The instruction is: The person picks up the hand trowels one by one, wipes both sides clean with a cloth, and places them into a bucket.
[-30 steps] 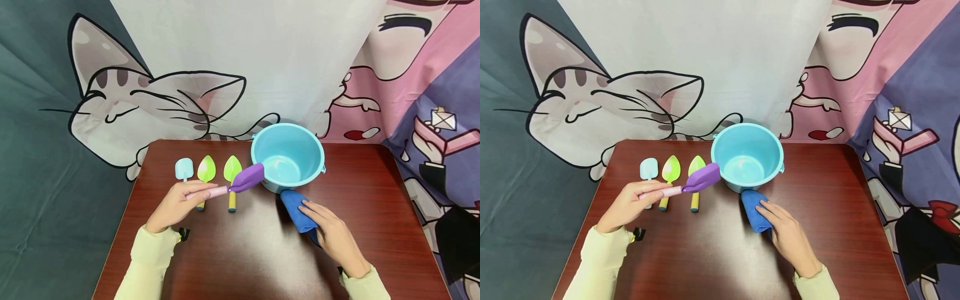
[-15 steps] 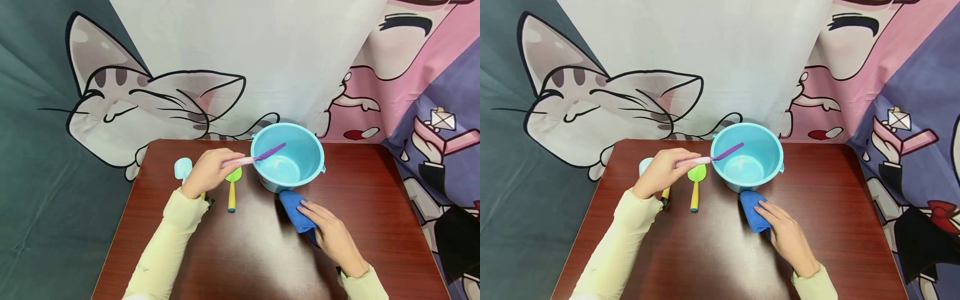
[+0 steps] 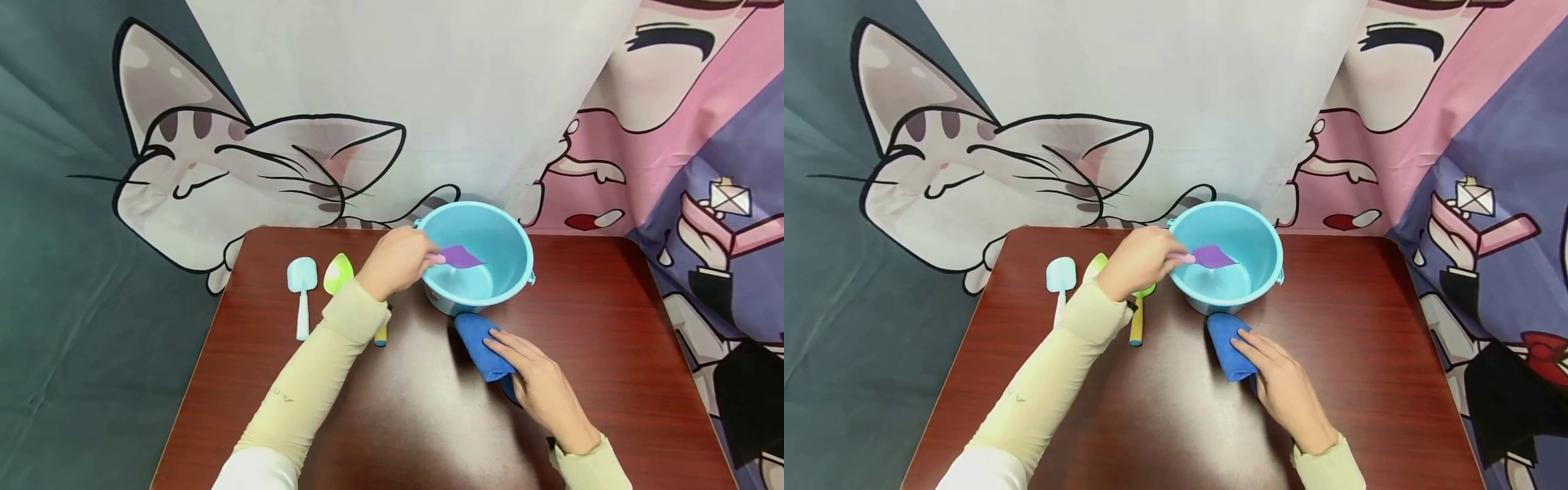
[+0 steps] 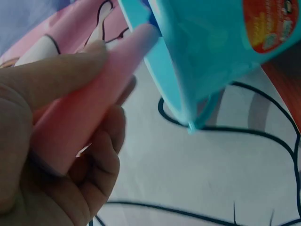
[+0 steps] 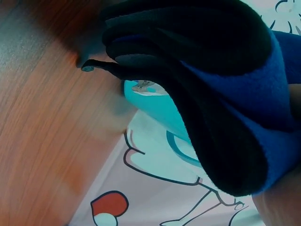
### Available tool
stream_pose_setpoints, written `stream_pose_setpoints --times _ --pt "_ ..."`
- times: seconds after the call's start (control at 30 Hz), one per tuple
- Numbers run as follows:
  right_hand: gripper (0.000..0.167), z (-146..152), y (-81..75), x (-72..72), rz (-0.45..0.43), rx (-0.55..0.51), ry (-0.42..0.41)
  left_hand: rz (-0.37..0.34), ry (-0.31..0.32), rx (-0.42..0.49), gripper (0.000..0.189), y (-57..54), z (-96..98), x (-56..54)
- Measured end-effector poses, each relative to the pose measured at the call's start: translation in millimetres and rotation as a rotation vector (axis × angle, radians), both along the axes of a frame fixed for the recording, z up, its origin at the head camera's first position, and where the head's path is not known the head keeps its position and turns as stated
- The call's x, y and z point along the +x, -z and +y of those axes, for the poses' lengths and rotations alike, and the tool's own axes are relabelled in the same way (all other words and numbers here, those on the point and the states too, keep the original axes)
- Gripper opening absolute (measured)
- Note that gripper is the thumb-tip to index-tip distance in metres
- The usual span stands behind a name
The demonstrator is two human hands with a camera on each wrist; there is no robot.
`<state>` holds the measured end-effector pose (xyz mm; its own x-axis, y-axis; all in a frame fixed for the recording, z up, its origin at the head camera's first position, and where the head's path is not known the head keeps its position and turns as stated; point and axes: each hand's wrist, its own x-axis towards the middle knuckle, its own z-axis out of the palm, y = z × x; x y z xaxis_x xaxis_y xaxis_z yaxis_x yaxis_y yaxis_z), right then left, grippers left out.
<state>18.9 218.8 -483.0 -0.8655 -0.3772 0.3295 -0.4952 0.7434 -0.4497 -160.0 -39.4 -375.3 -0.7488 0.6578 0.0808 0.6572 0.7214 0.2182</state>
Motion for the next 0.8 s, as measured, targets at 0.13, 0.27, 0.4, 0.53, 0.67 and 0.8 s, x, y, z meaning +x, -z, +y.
stream_pose_setpoints --times 0.13,0.27,0.4,0.53,0.67,0.8 --pt "0.063 -2 1.8 -0.7 -0.005 -0.001 -0.009 0.011 0.008 -0.157 0.020 3.2 20.6 -5.5" --pt "0.063 -3 3.0 -0.9 -0.008 -0.009 -0.014 0.028 0.041 -0.276 0.016 10.0 33.8 -10.3" --pt "0.062 -2 3.1 0.1 -0.012 -0.013 -0.009 -0.018 0.039 -0.326 0.021 18.0 41.8 -15.6" --pt "0.063 -2 3.0 1.4 -0.026 -0.006 -0.004 -0.088 0.014 -0.348 0.024 27.9 47.9 -19.7" --pt "0.063 -2 4.1 1.0 -0.019 -0.007 -0.005 -0.139 0.008 -0.368 0.026 37.1 53.1 -21.4" --pt "0.062 -1 5.9 0.4 -0.012 -0.007 -0.009 -0.147 0.000 -0.373 0.027 40.5 55.2 -21.6"
